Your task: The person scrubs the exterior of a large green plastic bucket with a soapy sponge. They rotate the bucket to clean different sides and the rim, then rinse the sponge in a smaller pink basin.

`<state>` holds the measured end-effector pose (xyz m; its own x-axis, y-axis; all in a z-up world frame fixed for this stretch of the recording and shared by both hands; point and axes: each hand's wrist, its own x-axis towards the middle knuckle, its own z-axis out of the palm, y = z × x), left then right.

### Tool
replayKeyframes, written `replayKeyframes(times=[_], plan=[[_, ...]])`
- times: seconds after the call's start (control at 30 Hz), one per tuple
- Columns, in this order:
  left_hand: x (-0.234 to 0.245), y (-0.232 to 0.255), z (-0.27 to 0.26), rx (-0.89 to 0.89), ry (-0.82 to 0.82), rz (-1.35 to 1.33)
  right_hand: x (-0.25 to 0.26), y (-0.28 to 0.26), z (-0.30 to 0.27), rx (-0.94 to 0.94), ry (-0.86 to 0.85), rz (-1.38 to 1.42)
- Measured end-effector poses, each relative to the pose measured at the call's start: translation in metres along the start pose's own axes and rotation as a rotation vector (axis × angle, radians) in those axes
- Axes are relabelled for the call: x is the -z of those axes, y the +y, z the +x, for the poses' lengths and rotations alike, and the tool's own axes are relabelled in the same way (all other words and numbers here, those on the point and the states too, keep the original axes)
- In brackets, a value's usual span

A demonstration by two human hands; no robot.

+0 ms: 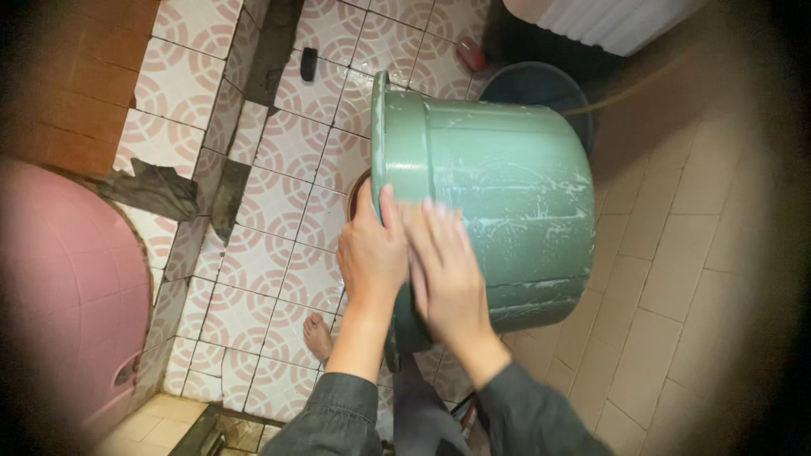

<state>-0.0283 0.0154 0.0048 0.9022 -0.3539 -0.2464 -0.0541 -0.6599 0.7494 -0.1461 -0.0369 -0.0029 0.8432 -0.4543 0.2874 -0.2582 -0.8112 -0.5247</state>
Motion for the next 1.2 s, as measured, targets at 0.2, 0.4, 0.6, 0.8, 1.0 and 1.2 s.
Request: replayKeyframes(times=[0.2, 0.4, 0.6, 0.8, 1.0, 1.2], plan=[[-0.003, 0.007, -0.008, -0.046, 0.055, 0.031, -0.016, 0.041, 0.123, -0.085, -0.061, 0.031], [0.002, 0.003, -0.008, -0.06, 0.073, -0.007, 0.013, -0.014, 0.029, -0.022, -0.006, 0.035], [0.002, 0.009, -0.009, -0.054, 0.103, 0.129, 0.005, 0.004, 0.03, -0.031, -0.038, 0.041], [0.001, 0.01, -0.011, -0.492, 0.215, 0.22, -0.033, 0.062, 0.146, -0.16, -0.148, 0.024], [0.013, 0.006, -0.005, -0.528, 0.076, 0.207, 0.02, 0.004, 0.057, -0.02, -0.027, 0.026], [0.013, 0.018, -0.003, -0.437, 0.005, 0.157, 0.017, 0.014, 0.025, -0.025, -0.018, -0.145]])
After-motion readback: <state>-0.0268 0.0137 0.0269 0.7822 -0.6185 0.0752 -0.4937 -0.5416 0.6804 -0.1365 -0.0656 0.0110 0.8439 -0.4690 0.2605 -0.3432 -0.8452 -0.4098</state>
